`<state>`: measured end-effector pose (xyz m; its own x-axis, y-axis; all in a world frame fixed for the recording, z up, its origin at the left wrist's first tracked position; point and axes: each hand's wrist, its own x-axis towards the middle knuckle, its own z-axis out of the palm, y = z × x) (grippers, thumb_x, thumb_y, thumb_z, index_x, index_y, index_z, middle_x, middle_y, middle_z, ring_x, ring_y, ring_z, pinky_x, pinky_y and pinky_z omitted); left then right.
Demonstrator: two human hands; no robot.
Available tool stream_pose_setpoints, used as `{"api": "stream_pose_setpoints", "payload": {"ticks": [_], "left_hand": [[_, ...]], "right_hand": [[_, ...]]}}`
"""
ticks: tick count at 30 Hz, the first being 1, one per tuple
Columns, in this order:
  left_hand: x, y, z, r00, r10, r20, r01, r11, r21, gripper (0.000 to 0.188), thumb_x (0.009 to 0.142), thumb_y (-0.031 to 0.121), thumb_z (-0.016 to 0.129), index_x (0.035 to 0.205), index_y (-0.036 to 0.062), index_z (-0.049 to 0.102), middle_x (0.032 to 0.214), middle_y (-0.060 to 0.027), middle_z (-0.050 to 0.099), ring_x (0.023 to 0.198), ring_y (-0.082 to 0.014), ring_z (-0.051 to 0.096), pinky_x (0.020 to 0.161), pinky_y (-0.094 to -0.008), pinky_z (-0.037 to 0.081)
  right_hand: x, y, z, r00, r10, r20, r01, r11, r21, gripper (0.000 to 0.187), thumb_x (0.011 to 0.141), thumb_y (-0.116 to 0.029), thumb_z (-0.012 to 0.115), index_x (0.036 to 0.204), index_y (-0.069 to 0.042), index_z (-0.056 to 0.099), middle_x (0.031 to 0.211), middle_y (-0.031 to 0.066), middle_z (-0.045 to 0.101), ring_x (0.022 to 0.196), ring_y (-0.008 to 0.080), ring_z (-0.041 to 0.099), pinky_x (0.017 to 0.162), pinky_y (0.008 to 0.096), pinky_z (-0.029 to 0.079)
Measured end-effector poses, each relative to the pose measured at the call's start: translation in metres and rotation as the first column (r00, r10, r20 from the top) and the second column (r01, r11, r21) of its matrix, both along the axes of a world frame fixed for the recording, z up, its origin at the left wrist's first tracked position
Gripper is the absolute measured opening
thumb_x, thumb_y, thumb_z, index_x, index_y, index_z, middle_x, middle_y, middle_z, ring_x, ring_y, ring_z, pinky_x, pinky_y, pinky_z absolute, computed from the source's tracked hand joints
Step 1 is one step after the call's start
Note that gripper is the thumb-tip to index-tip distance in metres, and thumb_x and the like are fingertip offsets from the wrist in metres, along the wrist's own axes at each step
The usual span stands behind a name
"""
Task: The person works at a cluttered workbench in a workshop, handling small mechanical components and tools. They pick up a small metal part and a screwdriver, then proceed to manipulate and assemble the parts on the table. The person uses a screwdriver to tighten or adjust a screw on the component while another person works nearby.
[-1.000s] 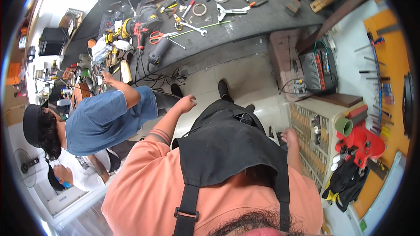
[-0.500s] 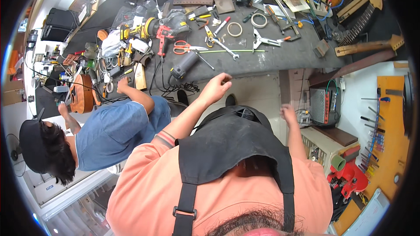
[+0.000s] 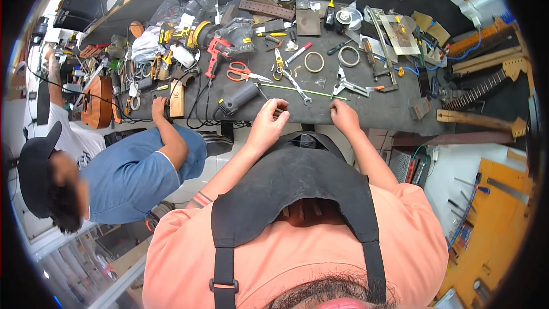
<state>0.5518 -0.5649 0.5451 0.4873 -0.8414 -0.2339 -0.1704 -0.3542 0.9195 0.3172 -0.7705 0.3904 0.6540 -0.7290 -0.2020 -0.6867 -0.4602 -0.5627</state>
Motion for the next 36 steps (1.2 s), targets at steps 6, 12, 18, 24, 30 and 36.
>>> {"api": "stream_pose_setpoints", "payload": {"ticks": [6,12,18,24,30,36], "left_hand": [[0.061,-0.033,-0.036,0.71,-0.247,0.659,0.098,0.962,0.255,0.048,0.095,0.015,0.078,0.141,0.0072,0.065,0.135,-0.0181,0.067,0.135,-0.0407,0.061,0.113,-0.0509,0.052],[0.133,-0.029,-0.08,0.665,-0.395,0.634,-0.157,0.756,0.636,0.093,0.084,0.032,0.093,0.165,0.0189,0.05,0.153,-0.0129,0.06,0.147,-0.0375,0.056,0.119,-0.0653,0.047],[0.148,-0.015,-0.126,0.696,-0.463,0.549,-0.104,0.691,0.715,0.094,0.083,0.037,0.093,0.165,0.0185,0.049,0.149,-0.0112,0.064,0.141,-0.0354,0.062,0.112,-0.0653,0.052],[0.15,-0.019,-0.13,0.679,-0.484,0.552,-0.052,0.718,0.694,0.088,0.085,0.038,0.092,0.16,0.0156,0.051,0.15,-0.0112,0.063,0.139,-0.0345,0.063,0.108,-0.0638,0.053],[0.152,-0.023,-0.118,0.695,-0.449,0.562,0.047,0.808,0.587,0.085,0.088,0.035,0.089,0.164,0.023,0.051,0.146,-0.0137,0.062,0.137,-0.0382,0.063,0.106,-0.058,0.058],[0.164,-0.025,-0.12,0.72,-0.451,0.527,0.146,0.841,0.52,0.07,0.093,0.042,0.084,0.156,0.0234,0.06,0.144,-0.0154,0.061,0.138,-0.0384,0.06,0.106,-0.0611,0.056]], "right_hand": [[0.101,-0.064,0.021,0.95,0.173,-0.261,-0.185,0.982,-0.024,0.023,0.1,-0.013,0.066,0.112,0.001,0.08,0.111,0.0266,0.081,0.104,0.0461,0.079,0.093,0.0556,0.064],[0.147,-0.101,0.012,0.822,0.284,-0.493,-0.262,0.958,0.115,0.03,0.098,-0.012,0.066,0.117,0.001,0.085,0.124,0.0276,0.081,0.118,0.0428,0.08,0.101,0.0521,0.064],[0.132,-0.104,-0.001,0.849,0.226,-0.477,-0.186,0.974,0.13,0.032,0.097,-0.02,0.069,0.113,0.003,0.084,0.119,0.03,0.081,0.114,0.0465,0.08,0.099,0.0544,0.064],[0.137,-0.122,-0.021,0.785,0.24,-0.572,-0.115,0.963,0.245,0.03,0.097,-0.017,0.069,0.114,0.004,0.084,0.119,0.0308,0.08,0.114,0.0457,0.079,0.099,0.0532,0.064],[0.153,-0.093,0.0,0.918,0.148,-0.369,-0.121,0.988,0.094,0.03,0.101,-0.02,0.068,0.114,0.005,0.079,0.117,0.0268,0.082,0.109,0.0464,0.079,0.094,0.056,0.064],[0.207,-0.026,-0.031,0.909,-0.367,0.198,0.049,0.566,0.823,0.028,0.109,-0.02,0.071,0.12,0.006,0.069,0.105,0.0159,0.08,0.093,0.0239,0.081,0.076,0.0366,0.065]]}}
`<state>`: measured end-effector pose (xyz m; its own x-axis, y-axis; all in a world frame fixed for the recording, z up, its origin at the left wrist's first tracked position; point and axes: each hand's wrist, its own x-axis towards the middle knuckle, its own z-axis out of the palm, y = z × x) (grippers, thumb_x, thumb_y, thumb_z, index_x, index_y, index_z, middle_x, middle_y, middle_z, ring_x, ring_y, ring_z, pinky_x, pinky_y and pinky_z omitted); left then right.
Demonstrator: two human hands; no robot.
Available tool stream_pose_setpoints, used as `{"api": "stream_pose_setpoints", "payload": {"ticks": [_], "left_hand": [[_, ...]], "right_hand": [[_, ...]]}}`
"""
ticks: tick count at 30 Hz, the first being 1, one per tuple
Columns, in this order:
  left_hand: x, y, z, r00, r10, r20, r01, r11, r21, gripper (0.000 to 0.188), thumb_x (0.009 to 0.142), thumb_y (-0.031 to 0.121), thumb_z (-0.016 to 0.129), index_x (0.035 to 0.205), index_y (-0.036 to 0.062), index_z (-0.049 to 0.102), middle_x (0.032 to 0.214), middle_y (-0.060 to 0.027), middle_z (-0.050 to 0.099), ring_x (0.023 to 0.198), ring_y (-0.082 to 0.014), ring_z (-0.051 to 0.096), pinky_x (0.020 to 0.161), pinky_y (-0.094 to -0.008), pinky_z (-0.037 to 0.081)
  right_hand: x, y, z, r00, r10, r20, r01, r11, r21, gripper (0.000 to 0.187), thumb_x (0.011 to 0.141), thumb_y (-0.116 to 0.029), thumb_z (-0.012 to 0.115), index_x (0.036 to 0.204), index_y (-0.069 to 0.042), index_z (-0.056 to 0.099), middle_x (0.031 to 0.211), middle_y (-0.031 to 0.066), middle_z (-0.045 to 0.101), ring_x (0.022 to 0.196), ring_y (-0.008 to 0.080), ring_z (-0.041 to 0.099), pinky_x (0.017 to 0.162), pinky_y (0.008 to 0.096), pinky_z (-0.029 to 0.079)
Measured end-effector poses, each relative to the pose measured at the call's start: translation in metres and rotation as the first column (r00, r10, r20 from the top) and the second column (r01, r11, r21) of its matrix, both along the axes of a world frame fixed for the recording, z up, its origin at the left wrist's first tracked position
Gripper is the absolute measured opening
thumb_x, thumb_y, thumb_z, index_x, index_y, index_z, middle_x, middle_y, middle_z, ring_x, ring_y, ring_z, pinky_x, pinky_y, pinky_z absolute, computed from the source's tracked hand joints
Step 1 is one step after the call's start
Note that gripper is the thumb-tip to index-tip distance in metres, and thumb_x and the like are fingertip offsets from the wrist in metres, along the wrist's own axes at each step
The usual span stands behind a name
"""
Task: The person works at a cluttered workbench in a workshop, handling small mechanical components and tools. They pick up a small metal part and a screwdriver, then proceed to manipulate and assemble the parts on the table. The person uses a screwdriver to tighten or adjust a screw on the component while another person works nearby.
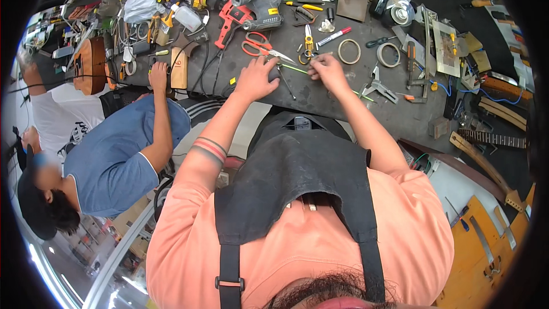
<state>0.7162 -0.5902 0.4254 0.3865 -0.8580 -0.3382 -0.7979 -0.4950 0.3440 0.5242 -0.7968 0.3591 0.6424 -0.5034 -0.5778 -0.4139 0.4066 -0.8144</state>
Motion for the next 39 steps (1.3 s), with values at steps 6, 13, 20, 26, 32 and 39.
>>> {"api": "stream_pose_setpoints", "payload": {"ticks": [6,13,20,26,32,39], "left_hand": [[-0.003,-0.008,-0.008,0.999,0.023,-0.031,-0.024,0.999,-0.028,0.06,0.096,0.052,0.08,0.141,0.0138,0.068,0.149,-0.0181,0.059,0.143,-0.0392,0.056,0.104,-0.0607,0.055],[0.002,-0.007,-0.013,0.999,0.015,-0.031,-0.017,0.999,-0.05,0.055,0.096,0.046,0.081,0.14,0.0148,0.07,0.15,-0.0188,0.058,0.141,-0.04,0.057,0.103,-0.0593,0.056],[0.003,-0.006,-0.012,1.0,0.012,-0.023,-0.014,0.997,-0.075,0.052,0.097,0.047,0.081,0.137,0.0168,0.07,0.148,-0.0187,0.059,0.14,-0.0391,0.059,0.105,-0.0576,0.057],[0.002,-0.003,-0.013,0.999,0.023,-0.023,-0.024,0.997,-0.076,0.053,0.096,0.048,0.082,0.137,0.0169,0.07,0.149,-0.0176,0.059,0.139,-0.0387,0.059,0.106,-0.0554,0.057],[0.001,-0.004,-0.013,0.999,0.011,-0.031,-0.014,0.994,-0.109,0.053,0.096,0.047,0.082,0.137,0.0163,0.07,0.147,-0.0168,0.06,0.139,-0.0379,0.059,0.107,-0.0544,0.056],[0.0,-0.001,-0.012,0.996,0.033,-0.078,-0.043,0.991,-0.126,0.051,0.095,0.042,0.084,0.136,0.0158,0.07,0.154,-0.0214,0.055,0.142,-0.0409,0.057,0.106,-0.0554,0.056]], "right_hand": [[0.044,0.053,-0.013,0.974,-0.217,0.06,0.202,0.96,0.194,0.022,0.112,-0.014,0.067,0.122,0.006,0.07,0.108,0.0153,0.079,0.092,0.0218,0.081,0.074,0.0311,0.065],[0.055,0.07,-0.012,0.966,-0.258,-0.032,0.259,0.946,0.193,0.02,0.113,-0.017,0.067,0.116,0.002,0.073,0.105,0.0114,0.08,0.087,0.0182,0.08,0.067,0.0291,0.06],[0.058,0.068,-0.013,0.976,-0.211,-0.063,0.219,0.959,0.178,0.019,0.111,-0.018,0.069,0.108,0.0,0.075,0.104,0.0096,0.081,0.081,0.0159,0.08,0.061,0.0268,0.055],[0.061,0.069,-0.012,0.969,-0.231,-0.089,0.244,0.948,0.205,0.017,0.108,-0.018,0.074,0.097,-0.004,0.074,0.083,0.0015,0.07,0.063,0.01,0.065,0.051,0.0263,0.042],[0.058,0.08,-0.01,0.979,-0.189,-0.081,0.203,0.947,0.249,0.022,0.107,-0.021,0.076,0.091,-0.006,0.071,0.073,-0.003,0.059,0.052,0.0068,0.046,0.046,0.0271,0.033],[0.055,0.06,0.008,0.99,-0.136,-0.047,0.141,0.98,0.142,0.022,0.109,-0.018,0.071,0.105,0.002,0.076,0.08,0.0072,0.074,0.05,0.0098,0.055,0.046,0.0279,0.04]]}}
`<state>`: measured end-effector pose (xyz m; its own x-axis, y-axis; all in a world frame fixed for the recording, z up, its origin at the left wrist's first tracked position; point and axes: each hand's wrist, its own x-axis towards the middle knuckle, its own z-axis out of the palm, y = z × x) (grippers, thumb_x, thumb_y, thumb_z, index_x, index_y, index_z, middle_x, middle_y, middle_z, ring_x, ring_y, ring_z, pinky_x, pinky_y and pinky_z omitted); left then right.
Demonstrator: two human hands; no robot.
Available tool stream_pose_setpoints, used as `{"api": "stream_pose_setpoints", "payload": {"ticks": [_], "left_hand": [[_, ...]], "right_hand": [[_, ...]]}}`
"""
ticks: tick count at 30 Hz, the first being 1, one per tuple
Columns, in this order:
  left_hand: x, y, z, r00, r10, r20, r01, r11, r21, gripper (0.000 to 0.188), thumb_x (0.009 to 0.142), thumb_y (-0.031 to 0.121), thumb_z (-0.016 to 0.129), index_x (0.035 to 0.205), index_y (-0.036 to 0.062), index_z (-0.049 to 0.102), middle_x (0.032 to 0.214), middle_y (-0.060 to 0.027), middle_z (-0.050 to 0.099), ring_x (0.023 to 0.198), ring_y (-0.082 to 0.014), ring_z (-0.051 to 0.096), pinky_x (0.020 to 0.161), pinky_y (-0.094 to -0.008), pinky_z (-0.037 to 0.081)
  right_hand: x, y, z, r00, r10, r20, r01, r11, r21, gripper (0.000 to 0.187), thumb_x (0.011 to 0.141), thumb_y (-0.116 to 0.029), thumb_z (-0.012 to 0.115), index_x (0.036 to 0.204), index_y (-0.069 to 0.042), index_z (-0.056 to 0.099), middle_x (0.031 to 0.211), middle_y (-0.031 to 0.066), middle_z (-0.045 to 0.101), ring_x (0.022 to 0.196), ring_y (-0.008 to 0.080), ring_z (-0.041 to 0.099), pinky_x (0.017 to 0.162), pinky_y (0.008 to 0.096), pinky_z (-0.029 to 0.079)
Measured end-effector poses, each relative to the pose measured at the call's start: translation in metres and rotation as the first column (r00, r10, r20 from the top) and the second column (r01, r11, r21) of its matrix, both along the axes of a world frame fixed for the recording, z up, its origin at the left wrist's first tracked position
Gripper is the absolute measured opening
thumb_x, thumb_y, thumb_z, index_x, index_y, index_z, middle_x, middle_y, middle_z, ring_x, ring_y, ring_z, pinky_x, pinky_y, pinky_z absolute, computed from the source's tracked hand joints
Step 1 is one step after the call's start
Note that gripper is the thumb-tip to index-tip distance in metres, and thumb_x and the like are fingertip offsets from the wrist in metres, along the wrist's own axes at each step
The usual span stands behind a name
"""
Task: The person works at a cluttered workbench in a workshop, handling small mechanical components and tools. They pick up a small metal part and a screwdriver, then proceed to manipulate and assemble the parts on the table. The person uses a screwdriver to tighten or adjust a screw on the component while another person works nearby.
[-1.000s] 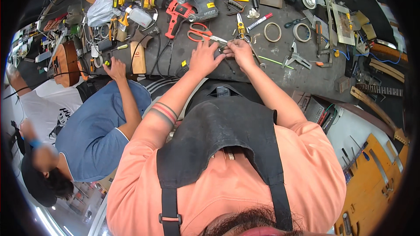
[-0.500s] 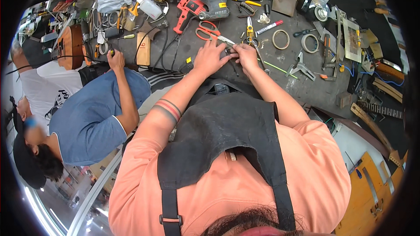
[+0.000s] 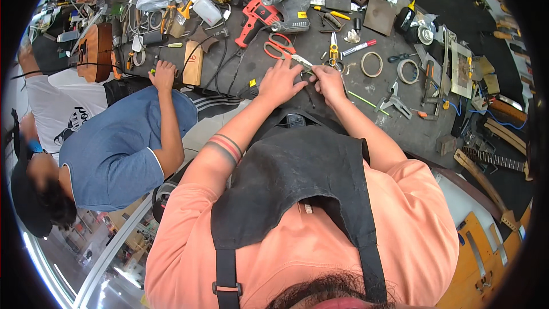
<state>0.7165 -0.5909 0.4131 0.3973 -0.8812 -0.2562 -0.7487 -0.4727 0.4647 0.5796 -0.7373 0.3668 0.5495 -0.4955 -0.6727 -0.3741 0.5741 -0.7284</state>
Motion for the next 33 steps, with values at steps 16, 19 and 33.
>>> {"api": "stream_pose_setpoints", "payload": {"ticks": [16,19,33], "left_hand": [[0.002,0.003,0.001,1.0,-0.012,0.01,0.012,1.0,0.019,0.064,0.089,0.037,0.089,0.143,0.0123,0.064,0.145,-0.018,0.059,0.141,-0.0376,0.058,0.108,-0.054,0.056],[0.004,0.0,0.001,1.0,-0.022,0.009,0.022,1.0,0.0,0.075,0.086,0.032,0.091,0.15,0.0116,0.058,0.147,-0.0161,0.057,0.142,-0.0361,0.057,0.11,-0.0541,0.055],[-0.003,0.01,-0.019,0.998,0.059,0.019,-0.056,0.993,-0.103,0.072,0.085,0.033,0.091,0.141,0.0072,0.053,0.138,-0.0139,0.065,0.137,-0.0338,0.061,0.107,-0.0501,0.054]], "right_hand": [[-0.041,0.029,0.016,0.735,0.526,-0.429,-0.674,0.494,-0.549,0.03,0.097,-0.031,0.082,0.105,-0.003,0.073,0.094,0.0163,0.078,0.084,0.035,0.077,0.077,0.0475,0.059],[-0.039,0.036,0.009,0.764,0.486,-0.424,-0.619,0.367,-0.694,0.026,0.096,-0.025,0.077,0.105,-0.001,0.071,0.102,0.0212,0.079,0.094,0.044,0.077,0.083,0.0556,0.06],[0.07,-0.031,0.084,0.579,0.756,-0.306,-0.815,0.516,-0.264,0.043,0.105,-0.041,0.069,0.109,0.003,0.068,0.079,0.0115,0.075,0.061,0.0206,0.071,0.058,0.0372,0.057]]}}
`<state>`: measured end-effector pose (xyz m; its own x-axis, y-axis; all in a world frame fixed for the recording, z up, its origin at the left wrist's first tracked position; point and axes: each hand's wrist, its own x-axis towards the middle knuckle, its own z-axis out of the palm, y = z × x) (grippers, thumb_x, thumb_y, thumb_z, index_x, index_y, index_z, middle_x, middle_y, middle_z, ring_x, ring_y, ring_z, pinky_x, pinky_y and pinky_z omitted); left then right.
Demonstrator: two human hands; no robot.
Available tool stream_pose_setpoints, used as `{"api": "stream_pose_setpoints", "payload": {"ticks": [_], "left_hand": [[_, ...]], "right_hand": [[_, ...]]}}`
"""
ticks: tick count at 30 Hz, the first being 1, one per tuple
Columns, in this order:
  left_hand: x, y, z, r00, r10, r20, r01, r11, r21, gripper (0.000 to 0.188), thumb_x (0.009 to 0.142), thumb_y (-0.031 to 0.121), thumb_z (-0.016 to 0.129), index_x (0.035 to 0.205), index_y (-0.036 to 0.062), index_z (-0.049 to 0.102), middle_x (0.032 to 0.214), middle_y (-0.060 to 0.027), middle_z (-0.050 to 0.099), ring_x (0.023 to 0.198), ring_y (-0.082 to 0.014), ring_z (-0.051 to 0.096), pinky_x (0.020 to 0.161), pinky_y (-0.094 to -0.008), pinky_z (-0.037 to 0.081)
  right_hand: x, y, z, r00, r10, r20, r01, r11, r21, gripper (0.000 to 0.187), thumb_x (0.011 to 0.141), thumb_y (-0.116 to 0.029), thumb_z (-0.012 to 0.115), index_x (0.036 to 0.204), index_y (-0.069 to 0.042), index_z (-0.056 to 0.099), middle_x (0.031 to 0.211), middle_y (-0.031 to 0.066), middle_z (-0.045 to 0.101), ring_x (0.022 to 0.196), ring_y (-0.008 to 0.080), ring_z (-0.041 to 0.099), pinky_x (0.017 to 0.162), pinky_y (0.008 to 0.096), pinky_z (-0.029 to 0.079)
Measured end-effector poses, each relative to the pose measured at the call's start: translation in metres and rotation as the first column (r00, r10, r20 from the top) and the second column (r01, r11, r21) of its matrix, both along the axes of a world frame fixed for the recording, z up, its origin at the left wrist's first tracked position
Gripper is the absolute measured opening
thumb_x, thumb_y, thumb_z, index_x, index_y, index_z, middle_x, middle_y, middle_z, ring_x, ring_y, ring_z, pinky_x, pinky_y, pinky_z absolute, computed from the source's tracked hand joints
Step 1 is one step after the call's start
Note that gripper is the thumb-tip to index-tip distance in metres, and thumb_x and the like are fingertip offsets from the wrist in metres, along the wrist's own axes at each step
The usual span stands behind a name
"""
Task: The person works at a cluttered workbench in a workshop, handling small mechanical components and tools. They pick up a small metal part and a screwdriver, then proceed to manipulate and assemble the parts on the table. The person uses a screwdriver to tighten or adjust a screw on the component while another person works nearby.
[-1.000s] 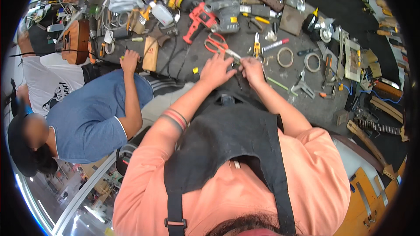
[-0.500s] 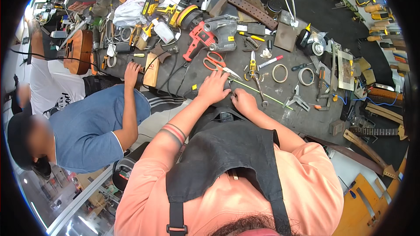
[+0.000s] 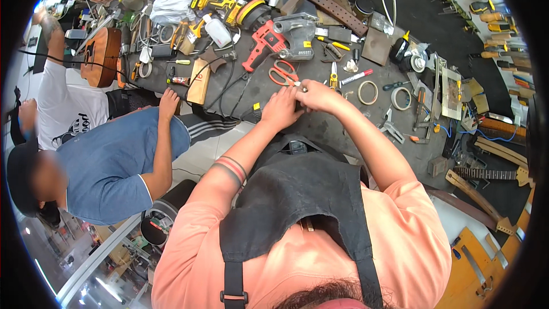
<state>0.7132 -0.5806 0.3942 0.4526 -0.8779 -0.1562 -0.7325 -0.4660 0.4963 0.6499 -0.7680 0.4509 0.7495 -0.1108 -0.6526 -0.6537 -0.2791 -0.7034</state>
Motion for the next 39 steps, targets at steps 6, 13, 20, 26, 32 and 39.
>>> {"api": "stream_pose_setpoints", "payload": {"ticks": [6,13,20,26,32,39], "left_hand": [[0.0,0.013,0.007,0.983,-0.179,0.047,0.179,0.984,0.014,0.069,0.087,0.035,0.091,0.139,0.0072,0.056,0.129,-0.0146,0.067,0.123,-0.0343,0.067,0.105,-0.0471,0.054],[-0.003,0.021,0.023,0.873,-0.463,0.152,0.468,0.884,0.003,0.081,0.083,0.031,0.091,0.152,0.0095,0.053,0.134,-0.0053,0.064,0.125,-0.0271,0.065,0.103,-0.045,0.053],[-0.011,0.017,0.014,0.854,-0.504,0.13,0.504,0.863,0.039,0.078,0.081,0.026,0.09,0.15,0.0097,0.057,0.133,-0.0048,0.064,0.124,-0.0261,0.064,0.104,-0.0449,0.052],[-0.016,0.019,0.012,0.872,-0.469,0.137,0.471,0.882,0.022,0.07,0.077,0.022,0.09,0.14,0.0103,0.061,0.126,-0.006,0.064,0.124,-0.0272,0.064,0.103,-0.0449,0.051],[-0.019,0.019,0.011,0.875,-0.461,0.149,0.467,0.884,-0.007,0.069,0.075,0.021,0.09,0.138,0.0107,0.062,0.124,-0.0064,0.064,0.123,-0.0277,0.064,0.102,-0.0449,0.051],[-0.015,0.015,0.012,0.876,-0.471,0.107,0.472,0.881,0.016,0.067,0.076,0.02,0.088,0.137,0.0099,0.063,0.121,-0.0076,0.063,0.122,-0.0286,0.063,0.102,-0.0459,0.052]], "right_hand": [[0.03,-0.023,-0.037,0.984,0.177,-0.016,-0.176,0.984,0.032,0.051,0.121,-0.044,0.048,0.114,0.003,0.067,0.076,0.0113,0.072,0.057,0.0199,0.067,0.053,0.0389,0.052],[0.001,-0.018,-0.107,0.962,0.177,-0.208,-0.125,0.963,0.24,0.051,0.122,-0.039,0.044,0.11,0.0,0.075,0.073,0.007,0.067,0.057,0.0195,0.062,0.054,0.0402,0.052],[-0.018,-0.004,-0.123,0.934,0.357,0.036,-0.345,0.922,-0.175,0.055,0.119,-0.043,0.046,0.121,0.005,0.072,0.121,0.0314,0.075,0.116,0.0528,0.071,0.103,0.0576,0.054],[-0.056,-0.001,-0.072,0.945,0.189,0.265,0.011,0.795,-0.606,0.025,0.106,-0.025,0.062,0.111,-0.002,0.072,0.116,0.0225,0.075,0.11,0.0437,0.073,0.095,0.0572,0.055],[-0.087,-0.003,-0.087,0.79,0.436,0.431,0.138,0.558,-0.818,0.016,0.094,-0.016,0.071,0.108,-0.009,0.069,0.113,0.0096,0.065,0.112,0.0307,0.064,0.094,0.0446,0.05],[-0.073,-0.039,-0.101,0.846,0.348,0.404,0.248,0.414,-0.876,0.016,0.093,-0.015,0.07,0.108,-0.012,0.069,0.116,0.0088,0.063,0.117,0.0304,0.062,0.097,0.0461,0.05]]}}
